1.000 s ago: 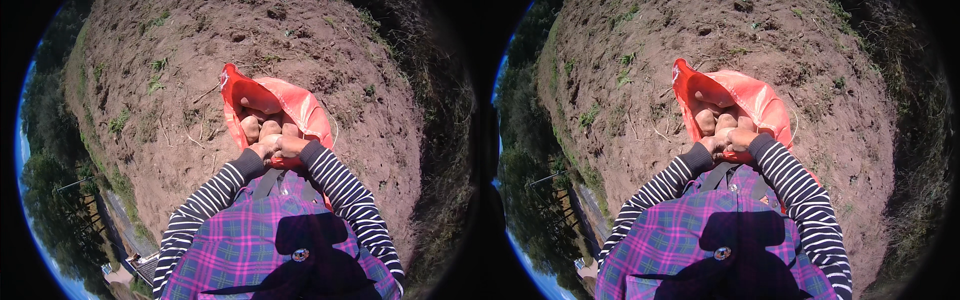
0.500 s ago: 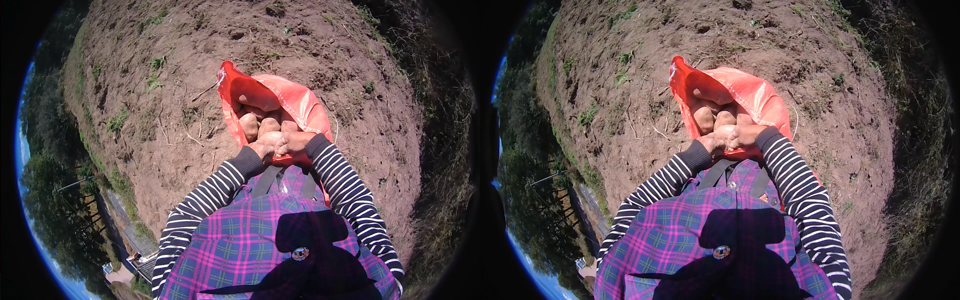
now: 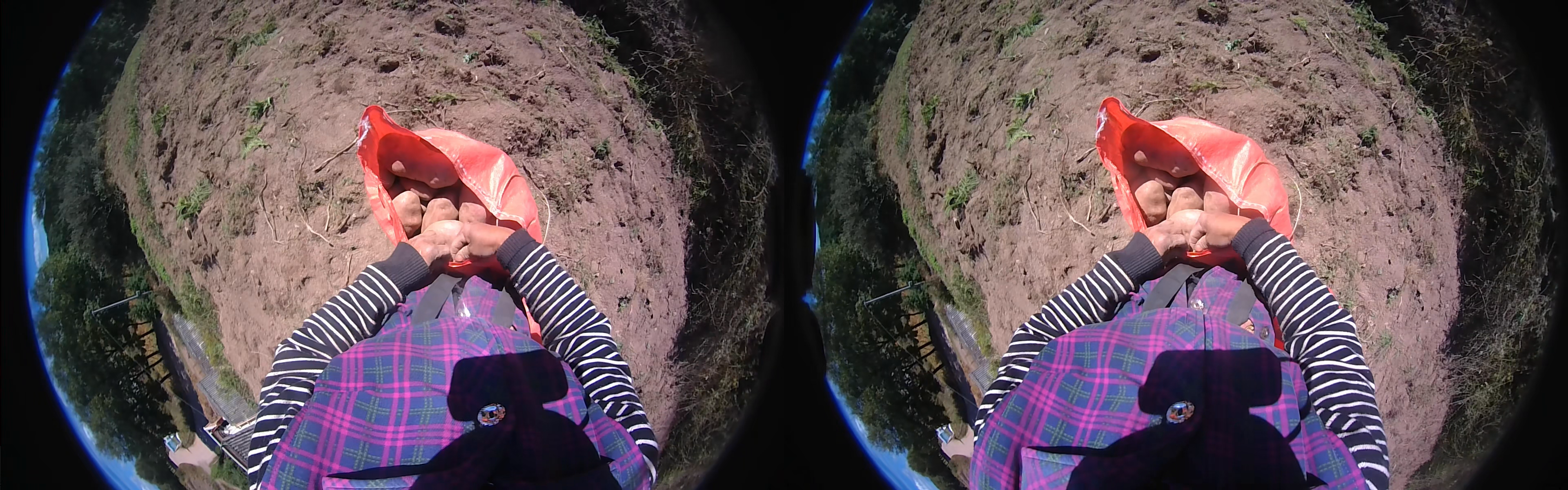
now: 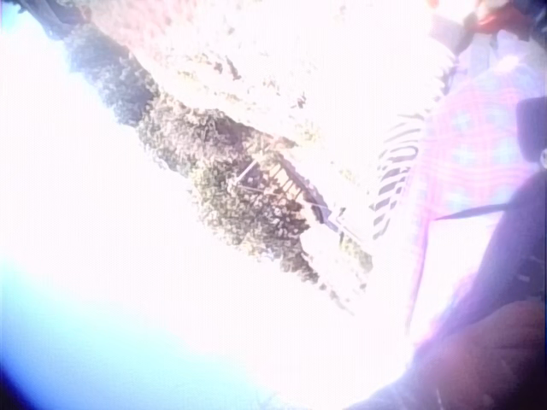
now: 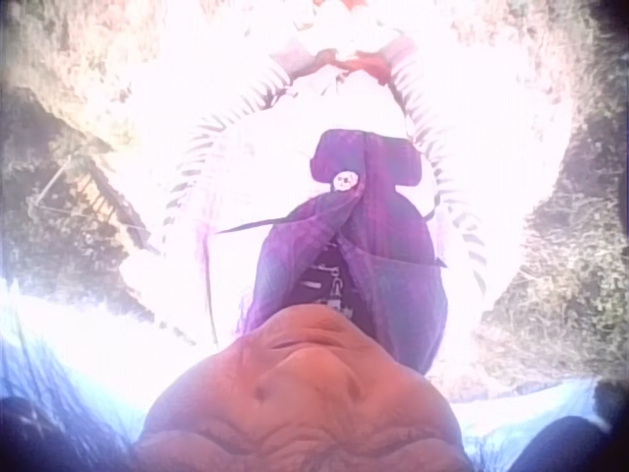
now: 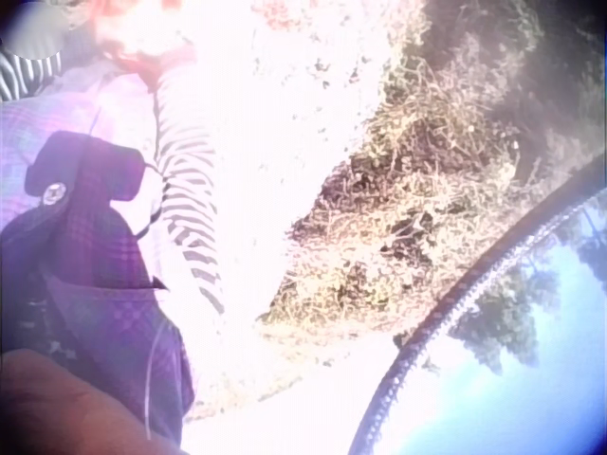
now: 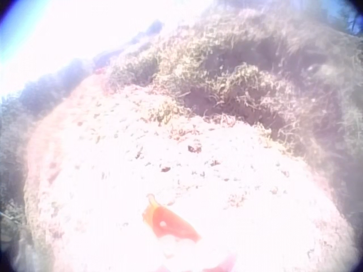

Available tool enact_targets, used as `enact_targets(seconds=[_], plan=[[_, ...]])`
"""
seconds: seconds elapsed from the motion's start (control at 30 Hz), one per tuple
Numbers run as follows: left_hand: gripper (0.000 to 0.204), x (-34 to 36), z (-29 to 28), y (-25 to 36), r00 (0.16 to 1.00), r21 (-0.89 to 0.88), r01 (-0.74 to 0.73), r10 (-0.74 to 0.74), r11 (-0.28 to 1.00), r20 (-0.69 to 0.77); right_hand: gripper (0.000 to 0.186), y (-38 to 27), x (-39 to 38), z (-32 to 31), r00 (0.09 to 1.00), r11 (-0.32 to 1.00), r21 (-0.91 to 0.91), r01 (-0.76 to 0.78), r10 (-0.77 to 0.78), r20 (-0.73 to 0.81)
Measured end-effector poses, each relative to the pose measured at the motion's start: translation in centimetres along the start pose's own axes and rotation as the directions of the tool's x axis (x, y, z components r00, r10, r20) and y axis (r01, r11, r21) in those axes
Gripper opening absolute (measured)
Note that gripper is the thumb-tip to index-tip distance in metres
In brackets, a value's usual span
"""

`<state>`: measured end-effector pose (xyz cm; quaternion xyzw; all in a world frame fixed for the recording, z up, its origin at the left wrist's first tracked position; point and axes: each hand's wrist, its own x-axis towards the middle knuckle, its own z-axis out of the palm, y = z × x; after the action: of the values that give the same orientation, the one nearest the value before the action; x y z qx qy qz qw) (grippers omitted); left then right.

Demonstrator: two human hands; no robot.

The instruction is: The person transfers potatoes from a woven basket into a red sack, then ties the sack closed with a string. The person then lifts the basket and places it back down.

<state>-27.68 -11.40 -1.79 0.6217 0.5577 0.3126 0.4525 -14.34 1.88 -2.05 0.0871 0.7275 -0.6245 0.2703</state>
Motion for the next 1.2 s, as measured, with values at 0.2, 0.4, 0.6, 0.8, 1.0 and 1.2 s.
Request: enact_targets(seconds=[0.2, 0.4, 0.6, 0.8, 1.0, 1.2], plan=[[0.021, 0.3, -0.7, 1.0, 0.975, 0.264, -0.209, 0.220, 0.942, -0.014, 0.005, -0.4, 0.4, 0.2, 0.991, 0.983, -0.155, 0.098, -0.111, -0.073], [0.022, 0.2, -0.3, -0.2, 0.989, 0.282, -0.142, 0.144, 0.949, 0.014, 0.002, 0.3, 0.7, 0.4, 0.990, 0.970, -0.238, 0.057, -0.085, -0.108], [0.025, 0.2, -0.3, -0.3, 0.977, 0.297, -0.196, 0.211, 0.935, -0.020, 0.004, 0.0, 0.6, 0.6, 0.988, 0.992, -0.094, 0.087, -0.098, -0.123], [0.019, 0.0, -0.1, -0.1, 0.984, 0.227, -0.161, 0.174, 0.960, -0.036, 0.005, 0.0, -0.1, 0.0, 0.990, 0.990, -0.051, 0.133, -0.135, -0.051], [0.015, 0.4, -0.6, 0.8, 0.923, 0.441, -0.318, 0.380, 0.839, -0.057, 0.003, 1.6, 1.1, 1.2, 0.988, 0.993, -0.019, 0.116, -0.118, -0.102], [0.011, -1.1, -1.3, 3.7, 0.964, 0.612, -0.151, 0.252, 0.776, -0.082, 0.004, 2.1, 1.1, 0.9, 0.992, 0.987, 0.110, 0.118, -0.113, -0.051]])
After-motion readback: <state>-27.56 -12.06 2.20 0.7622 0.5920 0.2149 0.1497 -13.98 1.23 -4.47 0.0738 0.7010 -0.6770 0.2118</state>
